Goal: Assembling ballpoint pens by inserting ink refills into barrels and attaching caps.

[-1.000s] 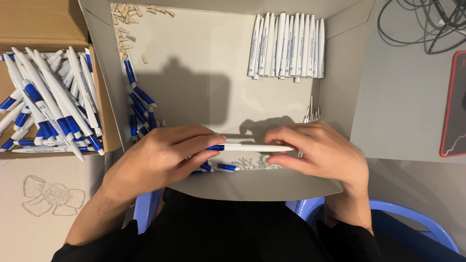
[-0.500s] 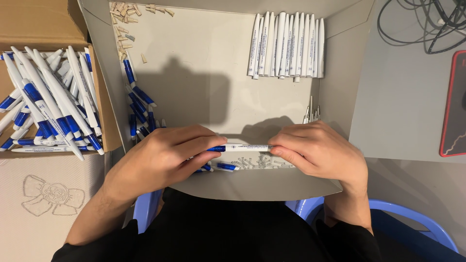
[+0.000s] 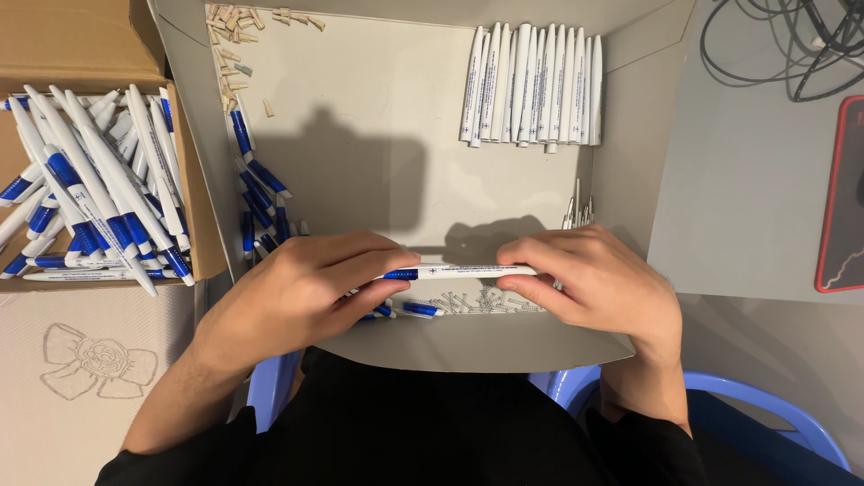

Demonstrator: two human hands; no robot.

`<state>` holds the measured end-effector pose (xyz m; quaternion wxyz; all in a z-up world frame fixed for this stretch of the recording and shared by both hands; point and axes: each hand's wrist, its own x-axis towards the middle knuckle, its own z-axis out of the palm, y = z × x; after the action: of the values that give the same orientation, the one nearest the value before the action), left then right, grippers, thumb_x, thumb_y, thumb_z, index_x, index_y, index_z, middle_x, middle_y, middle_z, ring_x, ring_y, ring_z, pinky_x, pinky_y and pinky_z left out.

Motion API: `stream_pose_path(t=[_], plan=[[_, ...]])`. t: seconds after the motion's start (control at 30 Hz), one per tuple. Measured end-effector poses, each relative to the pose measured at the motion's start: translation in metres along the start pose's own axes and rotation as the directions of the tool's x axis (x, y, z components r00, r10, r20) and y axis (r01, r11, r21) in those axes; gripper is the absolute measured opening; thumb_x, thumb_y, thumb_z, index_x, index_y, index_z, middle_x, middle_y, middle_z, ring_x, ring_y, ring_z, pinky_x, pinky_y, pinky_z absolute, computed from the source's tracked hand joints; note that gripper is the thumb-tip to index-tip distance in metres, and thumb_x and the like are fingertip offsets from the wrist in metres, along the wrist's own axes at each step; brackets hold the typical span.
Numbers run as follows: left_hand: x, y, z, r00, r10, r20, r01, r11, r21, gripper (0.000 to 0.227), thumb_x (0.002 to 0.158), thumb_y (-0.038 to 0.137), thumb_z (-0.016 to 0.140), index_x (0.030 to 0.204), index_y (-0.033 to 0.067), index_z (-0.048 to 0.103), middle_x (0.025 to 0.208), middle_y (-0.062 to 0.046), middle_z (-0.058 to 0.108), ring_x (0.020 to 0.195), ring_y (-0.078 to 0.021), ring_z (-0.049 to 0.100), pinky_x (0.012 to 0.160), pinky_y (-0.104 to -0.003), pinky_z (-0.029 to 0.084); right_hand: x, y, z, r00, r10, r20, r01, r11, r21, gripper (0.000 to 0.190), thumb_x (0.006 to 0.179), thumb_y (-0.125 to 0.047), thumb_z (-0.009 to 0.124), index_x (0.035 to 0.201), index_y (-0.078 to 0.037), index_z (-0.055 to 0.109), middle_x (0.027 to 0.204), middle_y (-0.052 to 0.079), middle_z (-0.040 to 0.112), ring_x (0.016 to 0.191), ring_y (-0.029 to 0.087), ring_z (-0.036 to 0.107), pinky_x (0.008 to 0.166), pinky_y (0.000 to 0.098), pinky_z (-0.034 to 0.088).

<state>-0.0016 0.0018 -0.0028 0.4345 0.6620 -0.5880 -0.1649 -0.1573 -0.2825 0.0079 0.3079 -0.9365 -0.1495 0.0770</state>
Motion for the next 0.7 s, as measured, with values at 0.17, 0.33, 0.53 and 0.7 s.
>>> stream_pose_path(t=[0.17,0.33,0.53,0.7], plan=[[0.0008,0.0001,0.0004,1.000,0.002,0.010,-0.002,1.000,-0.014,0.023,0.100,0.010,0.066,0.120,-0.0008,0.065,0.110,-0.014,0.073,0.090,-0.0272,0.074,0.078,-0.038,0.063,0.0018,-0.0011,-0.0008,1.000,-0.021,0.019,0.021,1.000,-0.009,0.023,0.106,-0.028,0.049,0.099,-0.012,0.064,0.067,-0.002,0.059,0.050,0.018,0.052,0.043,0.0331,0.037],[0.0016,0.0000,0.0007,1.000,0.003,0.016,-0.002,0.999,-0.040,0.022,0.099,0.009,0.066,0.119,0.0005,0.065,0.110,-0.013,0.073,0.088,-0.0262,0.074,0.074,-0.036,0.063,-0.0004,0.0005,0.0006,0.999,-0.013,0.042,0.013,1.000,-0.001,0.026,0.107,-0.026,0.045,0.091,-0.012,0.061,0.065,-0.002,0.054,0.050,0.019,0.048,0.044,0.0331,0.038],[-0.0006,-0.0013,0.0009,1.000,0.005,0.002,-0.005,0.999,-0.032,0.024,0.099,0.009,0.067,0.120,-0.0021,0.066,0.109,-0.015,0.074,0.089,-0.0279,0.075,0.079,-0.038,0.064,0.0008,-0.0001,-0.0019,1.000,0.006,0.026,-0.007,0.999,0.038,0.023,0.102,-0.034,0.058,0.103,-0.013,0.066,0.068,-0.005,0.065,0.047,0.014,0.055,0.044,0.0313,0.041],[-0.0002,-0.0009,0.0015,1.000,0.003,0.007,-0.003,0.999,-0.032,0.025,0.098,0.010,0.068,0.121,-0.0020,0.066,0.109,-0.015,0.073,0.087,-0.0282,0.074,0.077,-0.038,0.063,0.0005,-0.0014,-0.0006,1.000,0.013,-0.018,-0.013,1.000,0.027,0.015,0.102,-0.028,0.060,0.104,-0.013,0.064,0.061,-0.006,0.058,0.046,0.013,0.051,0.042,0.0299,0.037]])
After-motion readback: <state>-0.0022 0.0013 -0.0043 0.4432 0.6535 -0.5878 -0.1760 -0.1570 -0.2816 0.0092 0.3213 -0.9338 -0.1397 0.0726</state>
